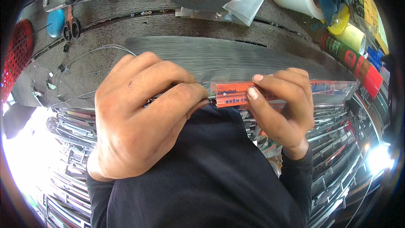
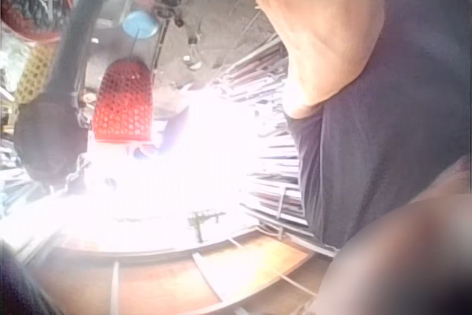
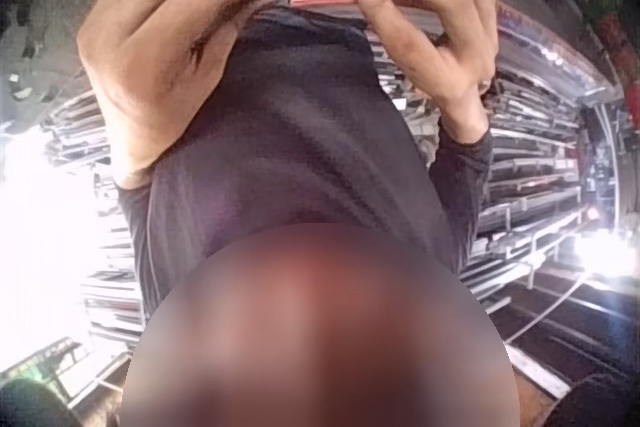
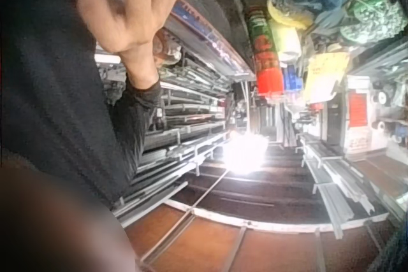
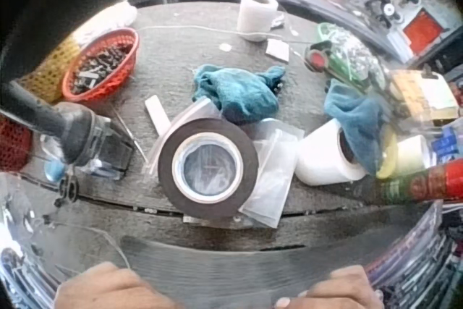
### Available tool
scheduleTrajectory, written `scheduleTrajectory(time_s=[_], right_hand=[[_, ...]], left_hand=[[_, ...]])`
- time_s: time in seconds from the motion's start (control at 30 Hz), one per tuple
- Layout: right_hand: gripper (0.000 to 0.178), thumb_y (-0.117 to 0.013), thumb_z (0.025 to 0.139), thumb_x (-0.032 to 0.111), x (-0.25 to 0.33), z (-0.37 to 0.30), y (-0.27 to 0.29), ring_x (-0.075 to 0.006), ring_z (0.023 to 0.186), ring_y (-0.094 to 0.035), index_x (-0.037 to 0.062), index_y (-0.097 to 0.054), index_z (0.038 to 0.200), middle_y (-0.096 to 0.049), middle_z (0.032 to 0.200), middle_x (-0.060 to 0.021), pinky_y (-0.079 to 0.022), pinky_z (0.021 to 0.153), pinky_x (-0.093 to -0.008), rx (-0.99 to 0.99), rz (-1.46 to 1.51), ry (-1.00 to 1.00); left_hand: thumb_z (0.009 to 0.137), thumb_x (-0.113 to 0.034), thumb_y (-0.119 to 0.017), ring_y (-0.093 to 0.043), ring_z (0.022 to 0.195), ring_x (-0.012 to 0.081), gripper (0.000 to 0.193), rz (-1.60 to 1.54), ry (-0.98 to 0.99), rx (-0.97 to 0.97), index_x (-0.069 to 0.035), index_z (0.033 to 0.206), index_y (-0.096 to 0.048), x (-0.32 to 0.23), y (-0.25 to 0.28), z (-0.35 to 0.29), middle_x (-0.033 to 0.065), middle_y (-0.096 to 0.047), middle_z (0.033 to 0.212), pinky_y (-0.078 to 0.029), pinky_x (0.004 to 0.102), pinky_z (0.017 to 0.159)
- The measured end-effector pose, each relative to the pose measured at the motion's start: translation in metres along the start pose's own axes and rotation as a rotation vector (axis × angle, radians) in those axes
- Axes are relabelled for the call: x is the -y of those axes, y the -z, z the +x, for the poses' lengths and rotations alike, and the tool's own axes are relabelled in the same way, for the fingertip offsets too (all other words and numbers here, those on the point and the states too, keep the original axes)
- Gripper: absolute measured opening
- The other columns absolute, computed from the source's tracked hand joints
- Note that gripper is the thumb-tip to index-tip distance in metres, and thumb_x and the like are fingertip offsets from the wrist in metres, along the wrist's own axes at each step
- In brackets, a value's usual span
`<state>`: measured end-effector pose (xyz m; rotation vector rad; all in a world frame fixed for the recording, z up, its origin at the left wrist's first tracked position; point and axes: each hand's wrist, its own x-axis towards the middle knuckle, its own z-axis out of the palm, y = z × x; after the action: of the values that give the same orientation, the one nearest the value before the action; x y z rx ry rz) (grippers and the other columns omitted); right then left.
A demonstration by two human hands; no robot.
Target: The person assembles a small metal window frame component by hand. They insert a small metal piece into a profile, then wrap and press a red adhesive strip around the joint to secure it.
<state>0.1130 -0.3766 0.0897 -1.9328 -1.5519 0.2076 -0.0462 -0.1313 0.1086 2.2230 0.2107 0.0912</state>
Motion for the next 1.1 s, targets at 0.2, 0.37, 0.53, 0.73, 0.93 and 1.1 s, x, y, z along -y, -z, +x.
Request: scheduleTrajectory(time_s=[0.2,0.37,0.53,0.73,0.93,1.1], right_hand=[[0.03,-0.093,0.076,0.006,-0.004,0.001,-0.004,-0.0278,0.095,-0.074,0.0075,-0.086,0.105,-0.084,0.118,-0.0157,-0.058,0.078,-0.0431,0.006,0.023,0.015],[0.029,-0.093,0.076,0.004,-0.003,0.002,-0.006,-0.0284,0.095,-0.074,0.0054,-0.085,0.104,-0.084,0.119,-0.0169,-0.058,0.078,-0.0436,0.016,0.032,0.027],[0.028,-0.091,0.077,0.002,-0.001,0.003,-0.008,-0.0286,0.095,-0.074,0.0044,-0.084,0.104,-0.084,0.118,-0.0173,-0.058,0.078,-0.0434,0.005,0.052,0.037],[0.039,-0.093,0.077,0.004,-0.01,0.013,-0.006,-0.0307,0.095,-0.077,0.0027,-0.085,0.115,-0.083,0.115,-0.0159,-0.06,0.079,-0.0436,0.048,0.047,0.029],[0.057,-0.094,0.076,0.003,-0.031,0.034,0.005,-0.0318,0.099,-0.081,-0.0011,-0.086,0.133,-0.084,0.114,-0.017,-0.065,0.085,-0.0419,0.161,0.077,-0.083],[0.053,-0.096,0.081,0.007,-0.037,0.043,0.006,-0.0301,0.1,-0.082,-0.0011,-0.086,0.133,-0.084,0.115,-0.0164,-0.066,0.087,-0.0397,0.132,0.056,-0.014]], left_hand=[[0.068,0.001,-0.092,-0.072,0.078,0.0273,0.027,-0.011,0.001,0.026,-0.004,0.094,-0.084,0.005,-0.002,-0.002,0.0082,-0.078,0.091,-0.055,0.039,0.068],[0.069,0.004,-0.091,-0.073,0.078,0.0274,0.027,-0.063,0.017,-0.014,-0.003,0.094,-0.083,0.005,-0.006,-0.004,0.009,-0.079,0.091,-0.055,0.0387,0.067],[0.07,0.005,-0.093,-0.074,0.078,0.028,0.027,-0.069,0.034,-0.004,-0.003,0.094,-0.083,0.003,-0.005,-0.005,0.0097,-0.08,0.091,-0.056,0.039,0.067],[0.075,0.002,-0.094,-0.077,0.086,0.0326,0.026,-0.029,0.075,0.05,-0.001,0.098,-0.083,0.002,0.001,0.003,0.0132,-0.08,0.095,-0.059,0.0417,0.075],[0.081,0.002,-0.093,-0.082,0.097,0.034,0.033,0.067,0.003,0.042,0.003,0.112,-0.085,0.015,0.008,0.019,0.0163,-0.081,0.102,-0.062,0.0395,0.088],[0.084,0.01,-0.089,-0.083,0.099,0.0276,0.037,-0.013,-0.028,0.017,0.003,0.12,-0.088,0.025,0.007,0.024,0.0156,-0.082,0.106,-0.063,0.0348,0.089]])
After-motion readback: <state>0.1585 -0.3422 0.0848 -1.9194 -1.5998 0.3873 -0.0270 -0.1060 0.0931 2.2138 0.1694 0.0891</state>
